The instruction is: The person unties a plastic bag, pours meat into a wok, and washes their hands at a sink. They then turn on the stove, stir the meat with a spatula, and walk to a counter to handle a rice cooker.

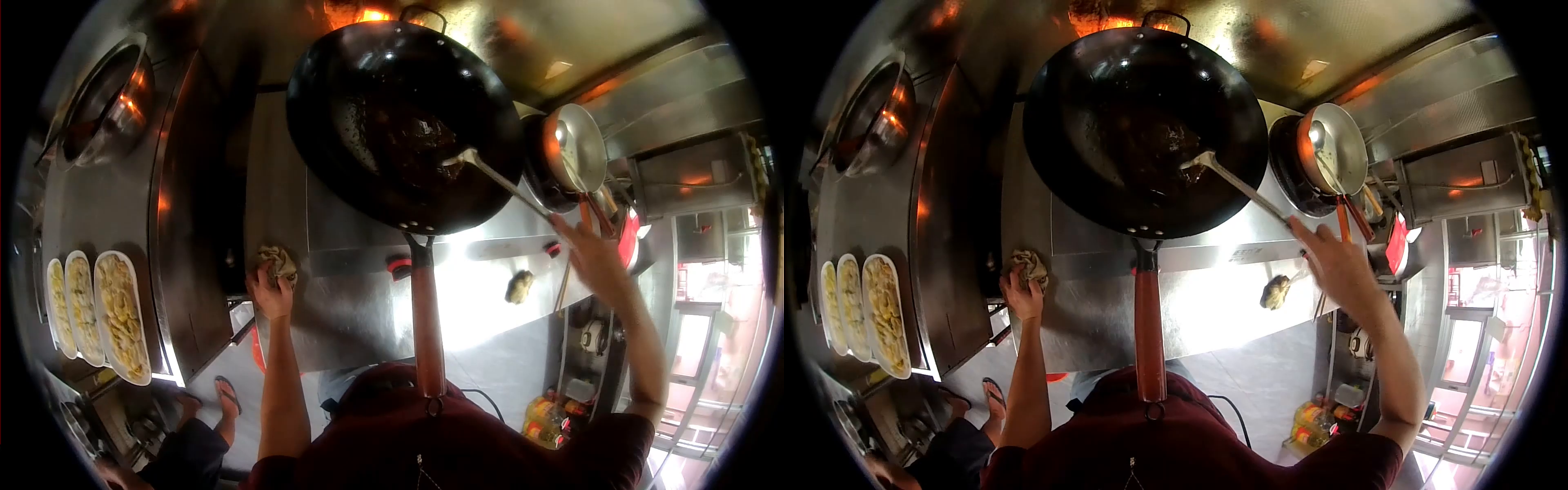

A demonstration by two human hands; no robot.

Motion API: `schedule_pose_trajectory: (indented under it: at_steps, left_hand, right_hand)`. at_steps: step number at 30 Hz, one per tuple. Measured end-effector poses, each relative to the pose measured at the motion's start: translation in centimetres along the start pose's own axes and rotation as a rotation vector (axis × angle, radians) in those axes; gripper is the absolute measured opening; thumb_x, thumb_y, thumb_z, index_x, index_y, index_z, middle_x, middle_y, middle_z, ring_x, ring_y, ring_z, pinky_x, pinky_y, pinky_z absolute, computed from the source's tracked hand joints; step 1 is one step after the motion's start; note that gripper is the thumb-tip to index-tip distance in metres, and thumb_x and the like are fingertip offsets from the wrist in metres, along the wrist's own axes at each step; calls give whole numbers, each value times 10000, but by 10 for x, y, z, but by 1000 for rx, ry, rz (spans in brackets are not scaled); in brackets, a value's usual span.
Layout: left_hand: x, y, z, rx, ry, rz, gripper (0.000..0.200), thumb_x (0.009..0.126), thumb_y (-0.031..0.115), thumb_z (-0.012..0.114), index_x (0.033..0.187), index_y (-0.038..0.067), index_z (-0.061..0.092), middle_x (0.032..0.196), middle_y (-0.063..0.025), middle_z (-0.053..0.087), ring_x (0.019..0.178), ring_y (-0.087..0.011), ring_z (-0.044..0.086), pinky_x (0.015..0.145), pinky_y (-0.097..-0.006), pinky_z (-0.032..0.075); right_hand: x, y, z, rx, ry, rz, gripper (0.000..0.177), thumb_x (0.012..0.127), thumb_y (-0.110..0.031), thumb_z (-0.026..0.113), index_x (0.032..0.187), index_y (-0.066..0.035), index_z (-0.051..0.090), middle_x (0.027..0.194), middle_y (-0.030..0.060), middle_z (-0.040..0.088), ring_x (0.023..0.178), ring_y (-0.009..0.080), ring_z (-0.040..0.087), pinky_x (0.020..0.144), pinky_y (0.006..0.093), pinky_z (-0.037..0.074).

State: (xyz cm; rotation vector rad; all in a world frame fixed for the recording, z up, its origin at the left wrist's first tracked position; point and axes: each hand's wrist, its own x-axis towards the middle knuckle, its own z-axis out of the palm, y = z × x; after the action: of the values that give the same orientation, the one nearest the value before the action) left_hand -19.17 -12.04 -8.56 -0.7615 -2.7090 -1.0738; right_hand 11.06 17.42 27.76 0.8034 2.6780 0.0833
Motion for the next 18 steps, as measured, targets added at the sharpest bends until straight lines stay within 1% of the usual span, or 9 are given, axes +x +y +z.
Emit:
schedule_pose_trajectory:
  at_steps: [1, 2, 4, 6, 7, 9, 12, 15, 18]
  left_hand:
    - [0, 0, 1, -1, -7, -3, 363, 643, 221, 516, 994, 139, 546, 979, -174, 482, 928, -382, 441, 807, -466, 373]
    - [0, -1, 1, -15, -3, -12, 362, 644, 223, 516, 995, 139, 547, 977, -175, 482, 923, -382, 443, 805, -463, 375]
    - [-3, -2, 2, -45, -7, -27, 361, 646, 227, 517, 995, 139, 549, 974, -175, 481, 915, -381, 448, 802, -458, 379]
    - [-4, -3, 2, -35, -18, -23, 361, 649, 233, 519, 997, 140, 552, 969, -176, 481, 910, -381, 451, 800, -455, 381]
    - [-3, -3, 2, -29, -18, -20, 362, 651, 236, 520, 998, 141, 553, 967, -177, 481, 907, -381, 453, 799, -453, 383]
    - [-2, -1, 2, -20, -6, -21, 361, 654, 243, 522, 999, 141, 556, 964, -178, 482, 904, -380, 455, 795, -453, 385]
    - [-2, -2, 2, -34, 13, -9, 354, 656, 251, 523, 991, 139, 558, 963, -179, 480, 902, -381, 455, 794, -456, 384]
    - [-2, -3, 2, -38, 7, -1, 345, 654, 252, 524, 978, 137, 558, 965, -179, 478, 900, -382, 454, 798, -459, 381]
    - [0, 3, -1, -32, 1, -3, 342, 652, 257, 527, 972, 140, 556, 963, -180, 479, 900, -385, 451, 797, -462, 380]
  right_hand:
    - [0, 6, -8, 99, 24, 10, 546, 756, -15, 512, 1270, -102, 348, 819, 136, 515, 628, 299, 553, 566, 378, 472]
    - [3, 9, -9, 99, 124, -63, 548, 756, -11, 506, 1271, -104, 343, 818, 136, 515, 631, 298, 553, 571, 383, 470]
    - [9, 10, -5, 130, 244, -131, 552, 757, -11, 500, 1275, -106, 334, 821, 136, 517, 644, 298, 555, 581, 389, 469]
    - [24, 0, 8, 188, 298, -123, 555, 758, -18, 500, 1278, -103, 324, 826, 135, 519, 663, 300, 559, 593, 394, 470]
    - [31, -5, 14, 197, 193, -41, 563, 752, -24, 514, 1276, -81, 317, 796, 141, 517, 622, 296, 566, 560, 381, 478]
    - [37, -19, 24, -25, 110, -44, 564, 746, -34, 534, 1268, -48, 321, 757, 143, 511, 547, 272, 566, 497, 358, 481]
    - [32, -28, 41, -72, 78, -60, 552, 752, -49, 534, 1260, -19, 320, 730, 139, 506, 468, 227, 548, 422, 317, 460]
    - [22, -36, 31, -95, -65, 9, 540, 756, -50, 526, 1258, -25, 328, 715, 142, 503, 517, 242, 562, 484, 343, 476]
    - [15, -24, 29, 13, -113, 19, 553, 755, -49, 521, 1273, -68, 330, 779, 163, 534, 629, 272, 584, 600, 376, 481]
